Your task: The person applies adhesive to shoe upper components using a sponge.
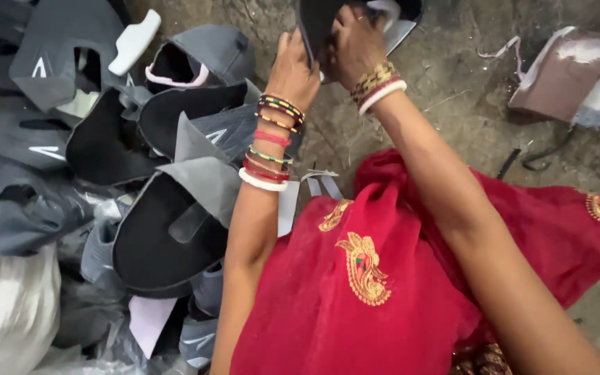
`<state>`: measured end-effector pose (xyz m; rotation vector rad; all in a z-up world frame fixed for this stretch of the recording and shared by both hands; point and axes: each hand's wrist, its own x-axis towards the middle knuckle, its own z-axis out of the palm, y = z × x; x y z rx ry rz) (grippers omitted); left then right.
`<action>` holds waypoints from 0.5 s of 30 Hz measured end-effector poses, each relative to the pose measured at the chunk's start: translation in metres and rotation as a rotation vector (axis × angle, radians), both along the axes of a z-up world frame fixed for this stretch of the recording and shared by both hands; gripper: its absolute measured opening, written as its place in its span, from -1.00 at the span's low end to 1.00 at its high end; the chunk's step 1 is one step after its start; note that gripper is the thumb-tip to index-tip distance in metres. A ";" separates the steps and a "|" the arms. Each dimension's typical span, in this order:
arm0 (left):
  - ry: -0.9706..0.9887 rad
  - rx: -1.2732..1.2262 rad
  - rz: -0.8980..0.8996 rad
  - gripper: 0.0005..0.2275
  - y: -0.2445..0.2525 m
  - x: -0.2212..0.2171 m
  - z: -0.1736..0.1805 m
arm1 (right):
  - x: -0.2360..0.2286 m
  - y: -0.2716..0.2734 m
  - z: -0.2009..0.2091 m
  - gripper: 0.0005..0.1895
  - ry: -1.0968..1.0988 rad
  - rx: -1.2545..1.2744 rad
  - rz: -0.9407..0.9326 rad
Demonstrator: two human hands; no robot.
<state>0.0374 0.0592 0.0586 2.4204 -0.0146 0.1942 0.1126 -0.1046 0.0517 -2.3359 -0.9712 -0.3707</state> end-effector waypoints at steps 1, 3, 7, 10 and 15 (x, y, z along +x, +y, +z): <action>0.002 -0.002 -0.005 -0.58 -0.001 0.001 -0.001 | 0.016 0.005 -0.052 -0.60 0.002 -0.002 -0.005; 0.027 -0.059 0.070 -0.59 -0.006 -0.009 -0.003 | 0.056 0.024 -0.161 -0.80 0.524 0.001 -0.041; -0.125 -0.039 -0.009 -0.59 -0.007 -0.006 0.014 | 0.061 0.042 -0.123 -0.79 0.334 -0.552 -0.121; -0.100 -0.064 -0.062 -0.57 -0.012 -0.021 0.031 | 0.031 0.030 -0.108 -0.84 0.143 -0.489 -0.039; 0.037 -0.183 0.112 -0.63 -0.018 -0.011 0.040 | -0.006 0.002 -0.050 -0.67 0.127 -0.101 0.093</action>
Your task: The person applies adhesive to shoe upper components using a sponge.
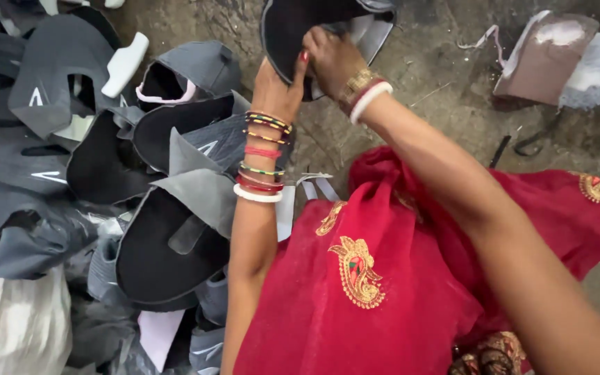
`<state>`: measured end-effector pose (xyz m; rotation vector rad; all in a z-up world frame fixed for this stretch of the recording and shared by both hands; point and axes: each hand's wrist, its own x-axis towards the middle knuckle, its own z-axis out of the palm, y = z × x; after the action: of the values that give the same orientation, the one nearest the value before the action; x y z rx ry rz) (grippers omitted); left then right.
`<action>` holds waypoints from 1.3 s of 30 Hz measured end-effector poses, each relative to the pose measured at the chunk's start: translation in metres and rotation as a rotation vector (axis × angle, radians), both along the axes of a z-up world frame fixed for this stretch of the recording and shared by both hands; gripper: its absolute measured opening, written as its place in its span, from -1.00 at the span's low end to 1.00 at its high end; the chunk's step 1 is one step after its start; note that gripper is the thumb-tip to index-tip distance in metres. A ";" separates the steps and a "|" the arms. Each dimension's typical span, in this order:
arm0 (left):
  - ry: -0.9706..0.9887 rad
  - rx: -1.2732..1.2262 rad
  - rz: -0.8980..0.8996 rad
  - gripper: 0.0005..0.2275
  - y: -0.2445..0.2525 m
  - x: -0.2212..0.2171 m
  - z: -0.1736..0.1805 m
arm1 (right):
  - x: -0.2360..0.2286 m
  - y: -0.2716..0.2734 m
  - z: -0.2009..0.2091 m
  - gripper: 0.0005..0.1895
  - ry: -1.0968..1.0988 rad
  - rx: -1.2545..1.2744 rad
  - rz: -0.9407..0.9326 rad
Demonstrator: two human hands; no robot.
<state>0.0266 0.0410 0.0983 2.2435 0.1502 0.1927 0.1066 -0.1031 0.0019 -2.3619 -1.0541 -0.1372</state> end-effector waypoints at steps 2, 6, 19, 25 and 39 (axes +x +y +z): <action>0.023 0.030 0.028 -0.64 -0.008 0.005 0.003 | -0.030 -0.026 0.038 -0.56 -0.044 0.021 -0.066; 0.049 0.135 0.040 -0.68 -0.013 0.018 0.020 | -0.045 -0.047 0.074 -0.72 0.010 -0.204 -0.220; 0.068 0.176 -0.002 -0.69 0.001 0.035 -0.003 | 0.037 0.025 0.001 -0.77 0.054 -0.371 -0.288; -0.227 -0.151 -0.065 -0.76 -0.011 0.024 -0.001 | -0.043 -0.063 0.138 -0.30 0.428 0.092 -0.146; -0.285 0.019 -0.158 -0.60 -0.063 0.075 -0.020 | -0.060 -0.271 0.017 -0.26 0.143 -0.124 -1.049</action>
<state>0.1015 -0.0224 0.0779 2.2082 -0.1817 0.4260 0.0467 -0.3744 0.0191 -2.7383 0.3295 -0.2743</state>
